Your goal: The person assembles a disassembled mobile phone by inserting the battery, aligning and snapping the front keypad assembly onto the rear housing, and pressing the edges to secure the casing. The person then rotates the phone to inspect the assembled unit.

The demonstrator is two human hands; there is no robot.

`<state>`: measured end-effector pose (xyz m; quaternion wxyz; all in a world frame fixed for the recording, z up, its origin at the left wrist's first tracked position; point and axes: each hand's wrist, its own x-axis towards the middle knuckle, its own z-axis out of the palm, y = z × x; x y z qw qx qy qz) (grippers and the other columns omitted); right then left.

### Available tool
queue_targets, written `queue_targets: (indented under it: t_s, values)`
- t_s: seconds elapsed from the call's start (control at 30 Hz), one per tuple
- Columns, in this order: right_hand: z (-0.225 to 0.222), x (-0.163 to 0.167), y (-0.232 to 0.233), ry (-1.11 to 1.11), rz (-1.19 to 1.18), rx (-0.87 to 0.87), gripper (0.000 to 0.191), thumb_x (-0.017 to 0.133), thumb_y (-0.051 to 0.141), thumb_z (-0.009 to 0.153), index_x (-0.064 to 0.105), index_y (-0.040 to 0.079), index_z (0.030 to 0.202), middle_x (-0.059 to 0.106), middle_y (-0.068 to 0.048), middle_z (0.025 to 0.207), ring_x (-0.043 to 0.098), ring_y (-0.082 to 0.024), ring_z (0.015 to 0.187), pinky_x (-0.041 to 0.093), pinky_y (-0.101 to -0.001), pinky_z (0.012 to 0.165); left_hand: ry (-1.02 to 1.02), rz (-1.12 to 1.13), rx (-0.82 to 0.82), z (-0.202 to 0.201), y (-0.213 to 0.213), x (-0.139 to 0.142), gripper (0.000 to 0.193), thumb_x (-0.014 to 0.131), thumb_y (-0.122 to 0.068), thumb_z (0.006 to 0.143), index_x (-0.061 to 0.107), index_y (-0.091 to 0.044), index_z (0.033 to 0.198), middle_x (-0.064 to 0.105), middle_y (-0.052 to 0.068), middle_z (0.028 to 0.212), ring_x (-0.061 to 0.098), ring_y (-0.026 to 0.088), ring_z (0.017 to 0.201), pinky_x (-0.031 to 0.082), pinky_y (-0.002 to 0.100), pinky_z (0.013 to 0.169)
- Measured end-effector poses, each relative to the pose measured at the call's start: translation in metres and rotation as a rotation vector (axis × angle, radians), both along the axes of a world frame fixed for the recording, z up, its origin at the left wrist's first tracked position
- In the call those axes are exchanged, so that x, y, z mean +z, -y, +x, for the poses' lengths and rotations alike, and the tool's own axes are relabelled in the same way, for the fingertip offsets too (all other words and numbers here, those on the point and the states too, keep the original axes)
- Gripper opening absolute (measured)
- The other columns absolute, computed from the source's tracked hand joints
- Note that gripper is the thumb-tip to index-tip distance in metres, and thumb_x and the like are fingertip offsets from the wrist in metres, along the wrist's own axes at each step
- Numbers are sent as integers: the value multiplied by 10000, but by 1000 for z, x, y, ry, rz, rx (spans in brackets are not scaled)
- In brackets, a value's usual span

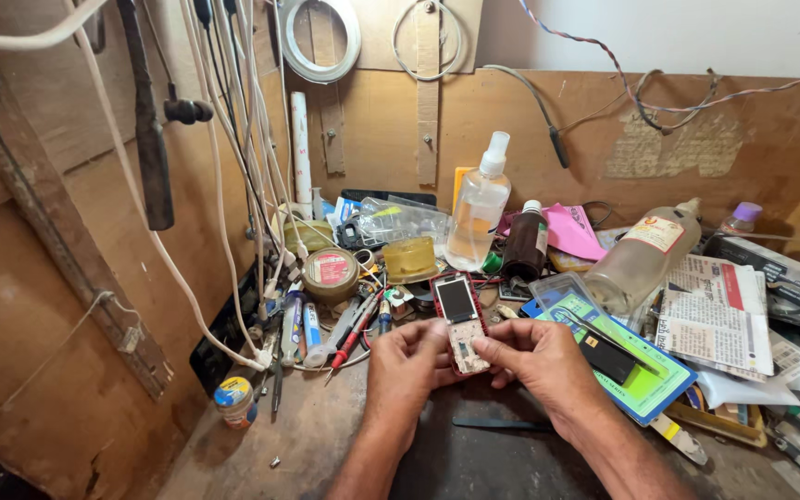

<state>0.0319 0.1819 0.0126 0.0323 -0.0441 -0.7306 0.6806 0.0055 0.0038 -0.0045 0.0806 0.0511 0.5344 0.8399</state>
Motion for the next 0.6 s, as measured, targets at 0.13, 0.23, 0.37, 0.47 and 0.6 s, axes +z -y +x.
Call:
queue_targets:
  t_s: [0.13, 0.23, 0.37, 0.47, 0.6]
  values:
    - [0, -1, -1, -11, -38, 6, 269, 795, 152, 828, 811, -41, 1016, 804, -100, 840, 677, -129, 658, 540, -287, 572, 33, 61, -33, -1, 3, -1, 361, 556, -241, 997, 711, 71, 1088, 795, 151, 921, 786, 196, 746, 664, 307, 673]
    - [0, -2, -1, -4, -6, -15, 258, 800, 147, 819, 821, -39, 997, 808, -104, 827, 676, -135, 636, 540, -288, 558, -13, 44, -31, 1, 1, -2, 299, 598, -180, 983, 728, 83, 1041, 795, 156, 906, 783, 202, 732, 667, 316, 659]
    - [1, -2, -2, -12, 19, -23, 249, 808, 142, 814, 828, -43, 978, 803, -109, 805, 666, -137, 610, 542, -287, 544, -40, -40, 19, 0, -3, -1, 242, 635, -137, 963, 752, 70, 1011, 792, 154, 891, 772, 198, 715, 663, 318, 633]
    - [2, -3, -1, -12, 40, -31, 246, 812, 142, 811, 828, -46, 968, 806, -108, 803, 675, -138, 610, 545, -289, 541, -47, -81, 17, -1, -2, -1, 239, 644, -132, 962, 760, 74, 1000, 791, 158, 881, 771, 201, 713, 663, 316, 637]
    - [-1, -3, 2, -23, 35, -44, 242, 809, 147, 819, 832, -35, 977, 806, -99, 809, 668, -132, 620, 534, -287, 538, -40, -47, 27, -1, -1, -1, 263, 637, -158, 959, 757, 66, 1026, 796, 135, 895, 775, 184, 739, 669, 309, 660]
